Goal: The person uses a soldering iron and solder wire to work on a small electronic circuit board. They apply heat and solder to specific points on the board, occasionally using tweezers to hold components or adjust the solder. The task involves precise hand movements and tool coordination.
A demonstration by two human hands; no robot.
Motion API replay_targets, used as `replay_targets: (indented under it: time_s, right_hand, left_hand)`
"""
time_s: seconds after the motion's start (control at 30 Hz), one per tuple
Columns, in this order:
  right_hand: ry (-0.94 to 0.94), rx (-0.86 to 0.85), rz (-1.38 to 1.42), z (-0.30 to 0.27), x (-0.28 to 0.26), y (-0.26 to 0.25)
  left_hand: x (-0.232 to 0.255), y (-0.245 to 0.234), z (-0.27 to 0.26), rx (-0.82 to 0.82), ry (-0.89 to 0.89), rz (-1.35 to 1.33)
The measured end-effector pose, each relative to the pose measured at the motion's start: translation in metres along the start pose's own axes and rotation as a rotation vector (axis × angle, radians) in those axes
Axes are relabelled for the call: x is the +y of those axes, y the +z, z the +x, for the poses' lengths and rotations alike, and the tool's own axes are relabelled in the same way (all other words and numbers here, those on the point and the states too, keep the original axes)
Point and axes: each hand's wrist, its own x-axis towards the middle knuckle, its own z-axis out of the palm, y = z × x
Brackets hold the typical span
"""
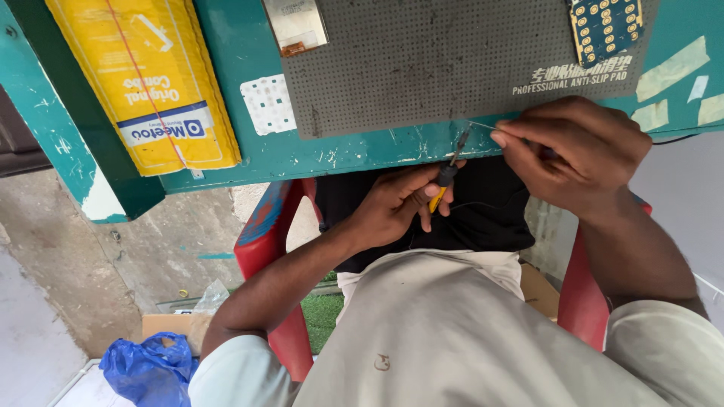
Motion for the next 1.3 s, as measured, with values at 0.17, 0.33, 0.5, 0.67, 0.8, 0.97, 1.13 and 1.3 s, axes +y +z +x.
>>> replay_targets:
  time_s: [0.17,0.33,0.5,0.67,0.8,0.97,1.13,1.3]
  right_hand:
    - [-0.022,-0.008,0.018,0.005,-0.001,-0.001]
    - [-0.001,-0.019,0.027,0.007,-0.002,0.0]
    - [-0.017,-0.004,0.021,0.004,0.0,0.002]
    - [0.049,0.02,-0.002,-0.004,-0.001,0.0]
    - [0.01,0.055,0.063,0.0,0.0,0.0]
    - [-0.019,-0.002,0.049,0.001,0.0,-0.001]
    - [0.045,0.046,0.033,-0.006,0.001,0.002]
    - [0.014,0.005,0.035,-0.006,0.003,0.001]
  left_hand:
    - [0.0,-0.002,-0.001,-0.039,0.046,0.014]
    - [-0.001,0.003,0.002,-0.033,-0.093,-0.009]
    - [-0.003,0.003,0.003,0.035,-0.082,-0.002]
    - [-0.013,0.004,0.001,0.103,0.006,0.065]
    - [-0.019,0.004,0.0,0.141,-0.007,-0.017]
    - [-0.016,0.003,0.0,0.13,-0.032,-0.013]
    - [-0.012,0.006,-0.001,0.103,0.005,-0.056]
    - [-0.008,0.004,0.0,0.08,-0.001,-0.078]
